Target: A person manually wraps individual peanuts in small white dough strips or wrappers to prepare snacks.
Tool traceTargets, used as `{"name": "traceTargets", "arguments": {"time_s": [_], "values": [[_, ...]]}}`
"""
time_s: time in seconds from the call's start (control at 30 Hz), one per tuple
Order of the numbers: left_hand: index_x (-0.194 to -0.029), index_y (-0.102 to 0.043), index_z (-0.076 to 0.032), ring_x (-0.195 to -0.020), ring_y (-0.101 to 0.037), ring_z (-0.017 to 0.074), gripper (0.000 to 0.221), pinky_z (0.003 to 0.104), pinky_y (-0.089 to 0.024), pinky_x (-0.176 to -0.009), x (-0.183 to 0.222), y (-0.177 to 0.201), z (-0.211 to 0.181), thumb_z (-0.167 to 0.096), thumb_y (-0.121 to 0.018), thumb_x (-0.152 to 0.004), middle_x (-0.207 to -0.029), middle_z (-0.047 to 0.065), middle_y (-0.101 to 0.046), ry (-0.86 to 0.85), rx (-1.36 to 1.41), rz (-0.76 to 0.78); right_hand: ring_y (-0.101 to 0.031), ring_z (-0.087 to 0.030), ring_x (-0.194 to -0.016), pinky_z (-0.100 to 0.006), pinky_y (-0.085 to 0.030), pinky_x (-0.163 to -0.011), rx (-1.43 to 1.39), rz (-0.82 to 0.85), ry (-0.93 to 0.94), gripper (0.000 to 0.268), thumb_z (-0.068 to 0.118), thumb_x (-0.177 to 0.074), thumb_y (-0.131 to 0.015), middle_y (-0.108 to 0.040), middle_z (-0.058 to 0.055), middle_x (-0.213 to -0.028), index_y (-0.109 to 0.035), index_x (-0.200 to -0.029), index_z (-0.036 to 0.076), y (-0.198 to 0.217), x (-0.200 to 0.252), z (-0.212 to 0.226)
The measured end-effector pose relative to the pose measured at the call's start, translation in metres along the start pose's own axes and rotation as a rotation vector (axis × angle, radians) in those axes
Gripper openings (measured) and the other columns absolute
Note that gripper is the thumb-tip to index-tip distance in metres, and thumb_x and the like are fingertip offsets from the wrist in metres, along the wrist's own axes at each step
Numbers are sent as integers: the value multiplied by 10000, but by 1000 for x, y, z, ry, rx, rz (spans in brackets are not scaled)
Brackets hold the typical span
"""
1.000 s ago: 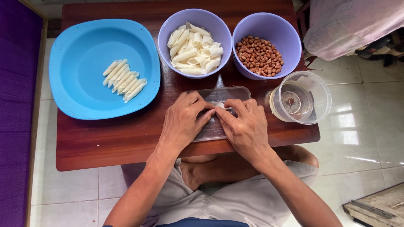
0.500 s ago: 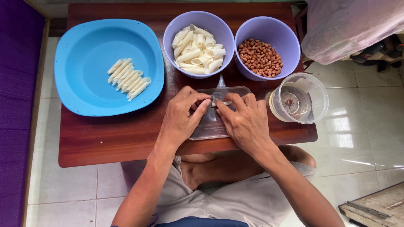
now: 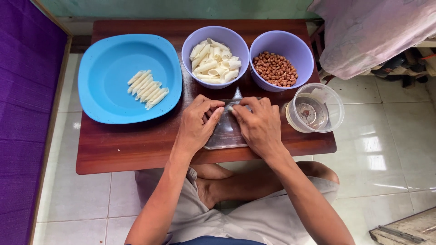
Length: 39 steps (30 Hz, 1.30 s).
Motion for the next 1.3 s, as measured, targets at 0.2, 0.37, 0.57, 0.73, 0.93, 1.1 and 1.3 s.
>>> {"name": "traceTargets", "arguments": {"time_s": [0.2, 0.37, 0.57, 0.73, 0.93, 1.1, 1.3], "values": [[-1236, -749, -136, -903, -709, 161, 331, 259, -605, -706, 8, -10, -22, -212, -797, -918, -1036, 93, -716, 46, 306, 38, -625, -201, -823, -316, -501, -735, -840, -100, -302, 140, 165, -1026, -672, -695, -68, -961, -792, -1039, 96, 18, 5, 0], [-1065, -817, -155, -822, -705, 117, 164, 235, -570, -685, 9, -11, -25, -171, -813, -901, -907, 44, -739, -6, 249, -77, -592, -138, -801, -278, -497, -742, -975, -127, -380, 129, 130, -1006, -697, -712, -80, -933, -805, -1053, 76, 20, 7, 7], [-976, -824, -109, -761, -647, 84, 84, 208, -547, -661, 9, -10, -28, -136, -815, -897, -844, 40, -743, 30, 305, -117, -614, -133, -891, -309, -522, -856, -1149, -164, -487, 119, 99, -974, -732, -695, -117, -935, -786, -1023, 4, 8, 13, 2], [-954, -810, -96, -791, -653, 82, 78, 200, -561, -663, 8, -14, -23, -109, -826, -879, -859, 41, -738, 55, 364, -90, -600, -142, -910, -327, -519, -879, -1253, -107, -482, 142, 100, -995, -696, -678, -113, -915, -756, -970, -26, -1, 15, -3], [-1054, -788, -69, -806, -656, 83, 198, 194, -580, -652, 4, -17, -21, -118, -834, -868, -890, 52, -714, 114, 418, -78, -632, -176, -941, -370, -516, -915, -1166, -49, -415, 180, 111, -1030, -648, -691, -133, -932, -773, -1000, -16, 9, 8, 2], [-1086, -796, -84, -813, -642, 77, 211, 186, -568, -655, 4, -15, -22, -143, -817, -884, -903, 43, -684, 77, 386, -43, -686, -241, -1012, -432, -525, -945, -1079, -11, -355, 243, 133, -1063, -564, -730, -160, -1026, -773, -1111, 17, 14, 6, 10], [-1079, -816, -145, -768, -611, 99, 218, 239, -570, -671, 4, -19, -20, -188, -833, -866, -905, 32, -650, 1, 308, -16, -656, -266, -1006, -447, -505, -957, -1158, -6, -269, 314, 170, -1085, -490, -715, -168, -1072, -759, -1045, 12, 19, 5, 10]]}}
Point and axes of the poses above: each hand's wrist, its own x-axis away from the middle knuckle, its own y-axis out of the back of the hand, z = x × y, the point moved 5 cm from there along -x, towards the middle knuckle
